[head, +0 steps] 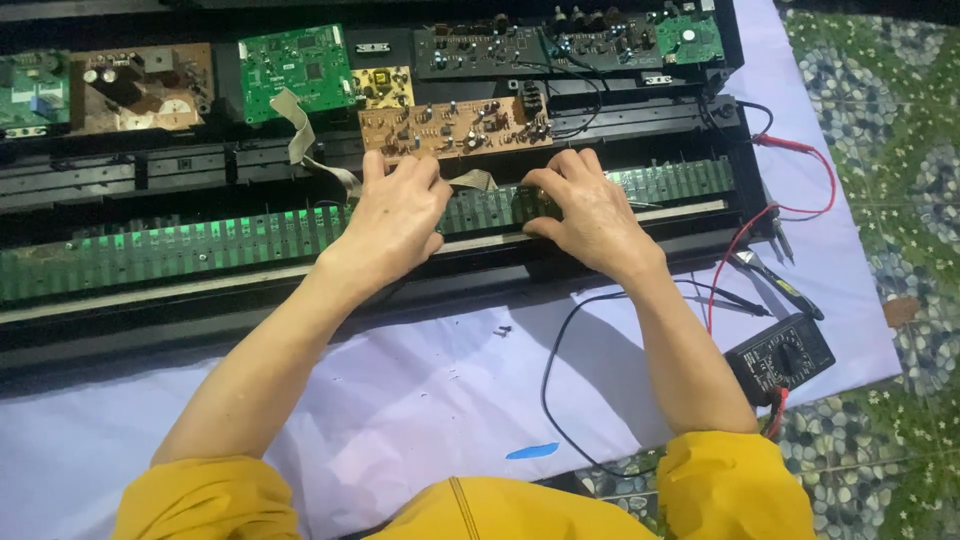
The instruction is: Testing and repairing the internal circuitry of an electronic keyboard using a multimeter.
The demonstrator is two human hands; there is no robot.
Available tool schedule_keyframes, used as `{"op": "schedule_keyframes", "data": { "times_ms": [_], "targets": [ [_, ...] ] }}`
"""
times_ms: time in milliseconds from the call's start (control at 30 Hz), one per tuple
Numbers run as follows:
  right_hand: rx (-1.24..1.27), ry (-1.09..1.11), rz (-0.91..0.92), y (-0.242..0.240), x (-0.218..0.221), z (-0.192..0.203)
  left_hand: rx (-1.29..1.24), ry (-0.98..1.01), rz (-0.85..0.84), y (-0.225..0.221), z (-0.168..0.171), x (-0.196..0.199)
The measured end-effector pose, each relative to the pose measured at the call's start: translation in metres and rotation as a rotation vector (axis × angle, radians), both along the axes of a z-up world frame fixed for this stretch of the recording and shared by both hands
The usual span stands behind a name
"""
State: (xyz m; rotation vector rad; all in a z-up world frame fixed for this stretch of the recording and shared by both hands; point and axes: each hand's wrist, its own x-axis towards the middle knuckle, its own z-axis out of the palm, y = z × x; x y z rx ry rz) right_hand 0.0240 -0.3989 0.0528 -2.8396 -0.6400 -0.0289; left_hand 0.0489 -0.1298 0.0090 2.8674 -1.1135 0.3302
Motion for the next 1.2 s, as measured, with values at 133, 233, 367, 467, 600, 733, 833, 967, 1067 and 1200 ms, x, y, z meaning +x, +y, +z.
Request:
{"op": "schedule_keyframes", "data": {
  "times_ms": [133,233,367,467,600,733,833,967,1067,1200],
  "targets": [
    [-0.017,0.008,0.005,-0.001,0.0,0.001,-0.032,-0.001,0.009,0.001,0.002,0.001],
    [-0.026,-0.008,0.018,0.0,-0.002,0.003,-0.067,0.047,0.03,0.008,0.013,-0.005],
    [-0.01,0.029,0.021,0.007,-0.019,0.024,-0.14,-0.046,0.02,0.027,0.025,-0.025],
    [-0.06,0.173,0.049,0.02,-0.032,0.037,-0.199,0.077,0.004,0.044,0.017,-0.057],
    [-0.176,0.295,0.057,0.036,-0.036,0.03,-0.152,0.076,0.041,0.06,0.002,-0.091],
    [-0.216,0.305,0.044,0.043,-0.039,0.037,-0.157,0.007,0.075,0.056,-0.011,-0.102],
    [-0.237,0.317,0.024,0.046,-0.042,0.039,-0.138,-0.037,0.082,0.053,-0.02,-0.103],
    [-0.223,0.276,0.045,0.05,-0.045,0.039,-0.178,-0.162,0.056,0.045,-0.023,-0.107],
    [-0.203,0.204,0.103,0.051,-0.049,0.026,-0.201,-0.272,0.039,0.038,-0.019,-0.113],
    [-0.203,0.087,0.22,0.051,-0.058,0.008,-0.289,-0.381,0.007,0.028,-0.039,-0.114]
  ]
}}
